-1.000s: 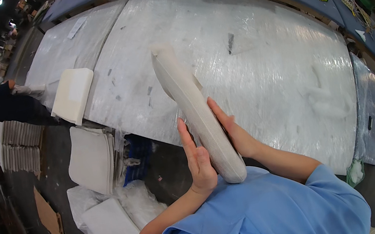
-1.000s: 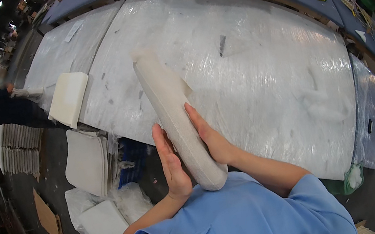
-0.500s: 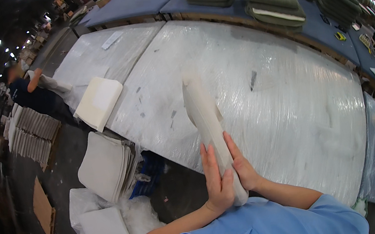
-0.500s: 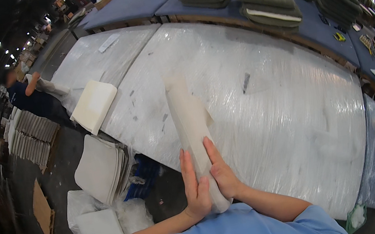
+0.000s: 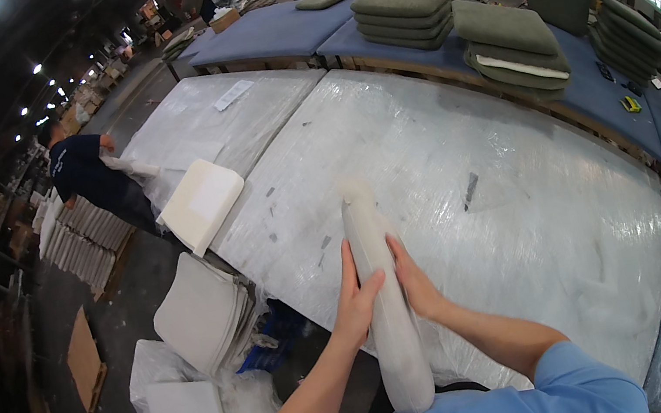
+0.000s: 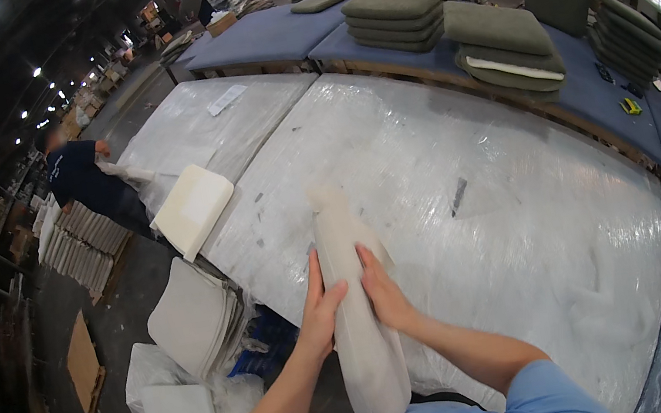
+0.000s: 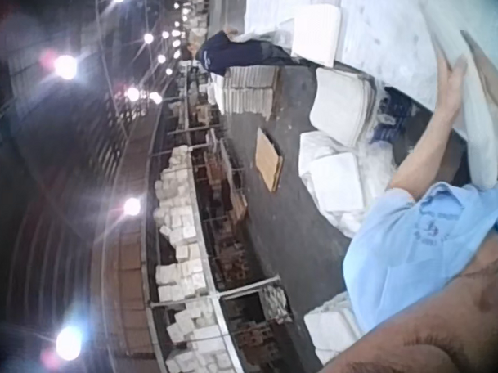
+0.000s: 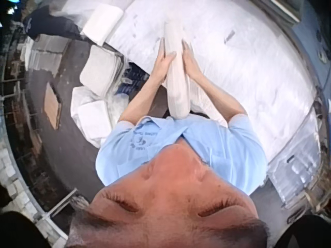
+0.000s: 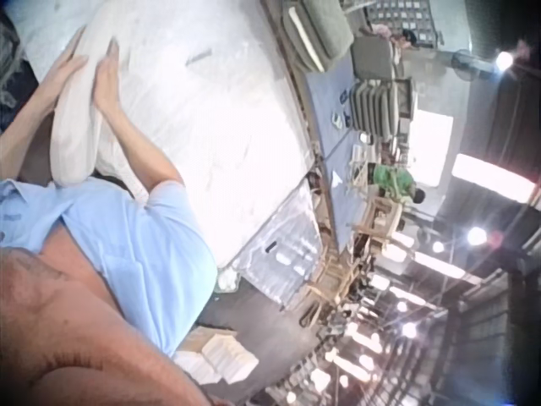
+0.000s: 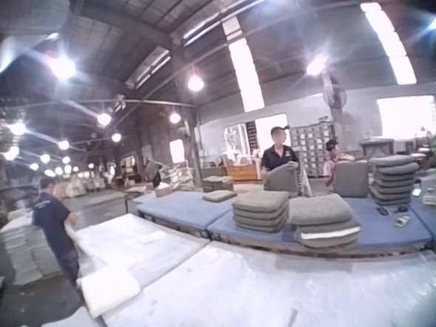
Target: The person repeatedly picks up white cushion-like objects, rolls them into cylindrical shapes, and places them on a plastic-covered workbench. The person handles the cushions one at a time, using both hands to roll and shape them.
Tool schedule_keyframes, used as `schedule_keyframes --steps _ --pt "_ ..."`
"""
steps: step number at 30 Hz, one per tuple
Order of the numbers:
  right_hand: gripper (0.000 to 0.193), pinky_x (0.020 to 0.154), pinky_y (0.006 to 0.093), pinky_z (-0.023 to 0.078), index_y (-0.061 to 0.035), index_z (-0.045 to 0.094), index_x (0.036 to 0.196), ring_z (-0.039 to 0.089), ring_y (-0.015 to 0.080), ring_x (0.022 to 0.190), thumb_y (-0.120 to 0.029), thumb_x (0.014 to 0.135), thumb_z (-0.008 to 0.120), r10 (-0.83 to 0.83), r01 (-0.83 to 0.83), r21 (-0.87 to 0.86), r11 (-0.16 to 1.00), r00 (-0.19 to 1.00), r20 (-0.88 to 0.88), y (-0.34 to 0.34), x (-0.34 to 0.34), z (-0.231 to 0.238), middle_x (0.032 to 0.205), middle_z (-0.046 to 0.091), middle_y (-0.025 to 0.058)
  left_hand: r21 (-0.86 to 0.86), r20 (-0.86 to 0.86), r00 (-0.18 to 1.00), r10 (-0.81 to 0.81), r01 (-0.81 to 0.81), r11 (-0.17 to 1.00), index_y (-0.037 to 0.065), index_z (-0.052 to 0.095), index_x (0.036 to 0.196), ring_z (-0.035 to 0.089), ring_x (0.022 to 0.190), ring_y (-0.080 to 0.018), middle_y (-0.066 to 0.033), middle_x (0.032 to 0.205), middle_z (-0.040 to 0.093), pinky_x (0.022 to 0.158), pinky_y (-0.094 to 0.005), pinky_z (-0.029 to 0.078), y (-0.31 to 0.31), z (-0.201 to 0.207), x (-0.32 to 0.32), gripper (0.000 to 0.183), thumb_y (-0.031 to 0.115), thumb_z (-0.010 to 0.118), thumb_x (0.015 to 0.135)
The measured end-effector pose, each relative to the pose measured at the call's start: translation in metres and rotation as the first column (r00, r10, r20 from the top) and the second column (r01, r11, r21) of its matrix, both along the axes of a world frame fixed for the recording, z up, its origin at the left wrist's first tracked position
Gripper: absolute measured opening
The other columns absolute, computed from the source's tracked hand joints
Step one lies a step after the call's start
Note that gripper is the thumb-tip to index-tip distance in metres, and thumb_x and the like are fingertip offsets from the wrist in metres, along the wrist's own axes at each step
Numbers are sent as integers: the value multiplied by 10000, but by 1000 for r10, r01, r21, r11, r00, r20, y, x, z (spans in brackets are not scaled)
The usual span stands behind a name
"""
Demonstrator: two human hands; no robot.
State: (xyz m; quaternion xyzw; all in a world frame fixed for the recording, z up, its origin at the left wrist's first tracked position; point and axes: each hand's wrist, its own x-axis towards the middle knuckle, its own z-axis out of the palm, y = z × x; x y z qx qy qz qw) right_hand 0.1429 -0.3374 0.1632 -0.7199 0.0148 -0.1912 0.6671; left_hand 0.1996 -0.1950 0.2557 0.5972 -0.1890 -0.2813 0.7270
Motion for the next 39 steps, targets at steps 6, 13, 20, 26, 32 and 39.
schedule_keyframes --steps 6,13,20,26,32,39 --pt "865 1308 422 42 -34 39 1686 36 308 1633 -644 1102 230 -15 -17 128 992 969 248 -56 118 128 1766 47 177 -50 -229 955 189 -205 978 160 75 1708 61 1632 -292 -160 1768 69 1309 -421 87 -2 -74 106 821 599 398 1093" --pt "814 1312 425 55 -70 -28 1689 2 314 1632 -593 1123 233 48 -46 246 968 999 -5 -38 150 75 1769 -30 162 -31 65 981 185 -183 983 183 125 1707 25 1634 -304 -158 1770 62 1308 -434 49 -99 -28 161 813 676 298 1084" --pt "812 1312 427 30 -77 -35 1689 -31 319 1632 -600 1121 217 93 -60 272 961 989 -111 -46 142 61 1769 -39 162 -246 -27 980 197 -197 949 192 143 1706 6 1636 -319 -145 1773 54 1306 -451 32 -78 -51 169 828 716 237 1073" --pt "797 1311 428 9 -63 -20 1687 -53 333 1631 -574 1128 229 -27 17 38 999 958 287 -59 148 125 1770 -41 162 18 -282 882 379 -390 921 163 58 1708 2 1637 -317 -89 1783 3 1307 -442 14 -28 -88 167 834 691 236 1087" --pt "910 1305 433 -33 -115 -69 1691 -73 305 1630 -719 1065 197 38 -42 109 993 998 39 -42 145 50 1769 -96 126 -16 143 974 178 -177 984 256 -49 1702 -19 1633 -313 -144 1774 -39 1308 -464 58 -97 -43 164 884 773 222 1038" --pt "879 1308 460 -4 -76 -72 1683 -98 317 1626 -654 1098 238 103 -128 151 980 980 168 -70 139 106 1770 -75 140 -229 -261 946 191 -253 940 208 42 1710 78 1629 -315 -174 1766 35 1305 -460 89 -61 -58 162 850 715 268 1067"
